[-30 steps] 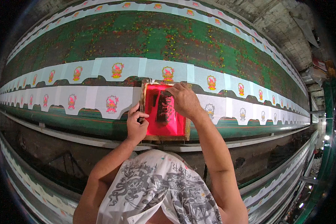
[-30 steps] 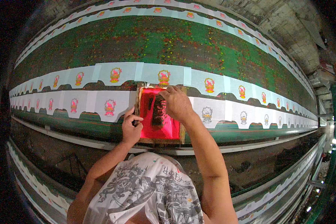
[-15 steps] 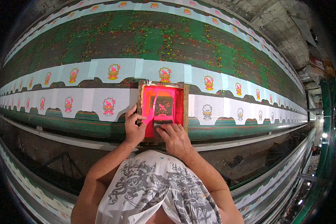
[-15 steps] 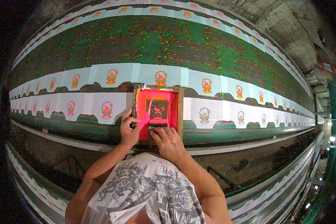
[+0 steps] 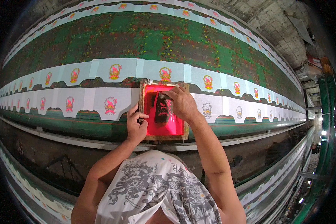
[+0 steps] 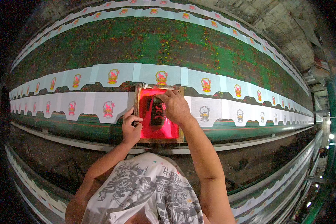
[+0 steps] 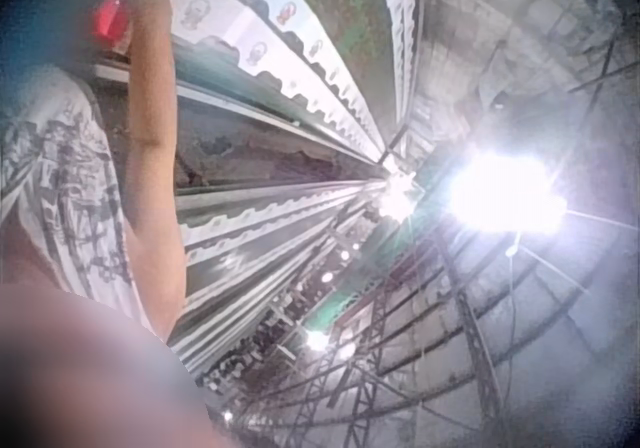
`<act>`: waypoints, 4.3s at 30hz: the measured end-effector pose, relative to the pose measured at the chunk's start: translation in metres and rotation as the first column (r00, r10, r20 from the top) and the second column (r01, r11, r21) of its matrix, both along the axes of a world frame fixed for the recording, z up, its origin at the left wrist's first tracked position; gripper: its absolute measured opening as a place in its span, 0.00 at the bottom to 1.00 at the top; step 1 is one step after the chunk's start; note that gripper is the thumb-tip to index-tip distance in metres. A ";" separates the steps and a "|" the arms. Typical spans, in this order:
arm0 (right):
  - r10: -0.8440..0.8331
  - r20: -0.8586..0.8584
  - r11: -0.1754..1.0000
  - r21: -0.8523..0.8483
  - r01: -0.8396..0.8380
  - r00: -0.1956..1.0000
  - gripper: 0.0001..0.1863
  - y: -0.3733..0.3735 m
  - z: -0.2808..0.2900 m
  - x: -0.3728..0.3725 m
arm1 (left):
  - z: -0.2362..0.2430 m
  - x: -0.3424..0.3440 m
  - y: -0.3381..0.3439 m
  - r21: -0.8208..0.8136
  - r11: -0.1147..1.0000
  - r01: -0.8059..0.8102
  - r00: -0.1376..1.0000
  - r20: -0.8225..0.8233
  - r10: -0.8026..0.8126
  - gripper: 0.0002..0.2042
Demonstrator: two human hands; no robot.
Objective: The person uses a squeegee to spread pink ink through a stencil frame onto a moving strip of paper on a conveyor belt. They repeatedly lift the frame, reapply ink, and press down to transfer the design onto successive sections of the paper.
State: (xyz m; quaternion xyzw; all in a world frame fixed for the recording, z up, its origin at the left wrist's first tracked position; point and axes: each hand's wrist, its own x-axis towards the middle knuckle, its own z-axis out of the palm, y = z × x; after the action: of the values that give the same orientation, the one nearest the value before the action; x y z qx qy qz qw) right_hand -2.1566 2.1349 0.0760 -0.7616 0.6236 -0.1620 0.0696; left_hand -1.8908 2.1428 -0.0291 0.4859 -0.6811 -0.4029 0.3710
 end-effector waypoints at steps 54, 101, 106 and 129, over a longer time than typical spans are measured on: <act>-0.079 0.523 0.975 -0.136 0.174 0.849 0.23 0.273 -0.018 -0.180 | -0.018 -0.211 0.089 0.064 0.997 -0.033 0.987 -0.153 0.042 0.12; 0.070 0.086 0.993 -0.105 -0.061 0.994 0.24 0.155 -0.024 -0.189 | -0.005 -0.218 0.093 -0.068 0.997 -0.031 0.998 -0.052 0.027 0.11; 0.099 0.118 0.994 -0.049 -0.094 0.988 0.23 0.207 -0.017 -0.169 | -0.007 -0.219 0.092 -0.047 0.998 -0.030 0.998 -0.058 0.027 0.11; 0.036 0.044 0.999 -0.021 -0.035 0.998 0.28 0.137 -0.016 -0.192 | -0.009 -0.220 0.092 -0.062 0.998 -0.016 0.997 -0.071 0.012 0.14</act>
State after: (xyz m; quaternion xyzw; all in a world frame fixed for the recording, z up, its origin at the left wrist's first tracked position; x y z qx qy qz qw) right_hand -2.3483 2.2716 0.0605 -0.7693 0.6067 -0.1838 0.0788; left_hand -2.1107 2.2351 -0.0377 0.4642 -0.6763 -0.3960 0.4127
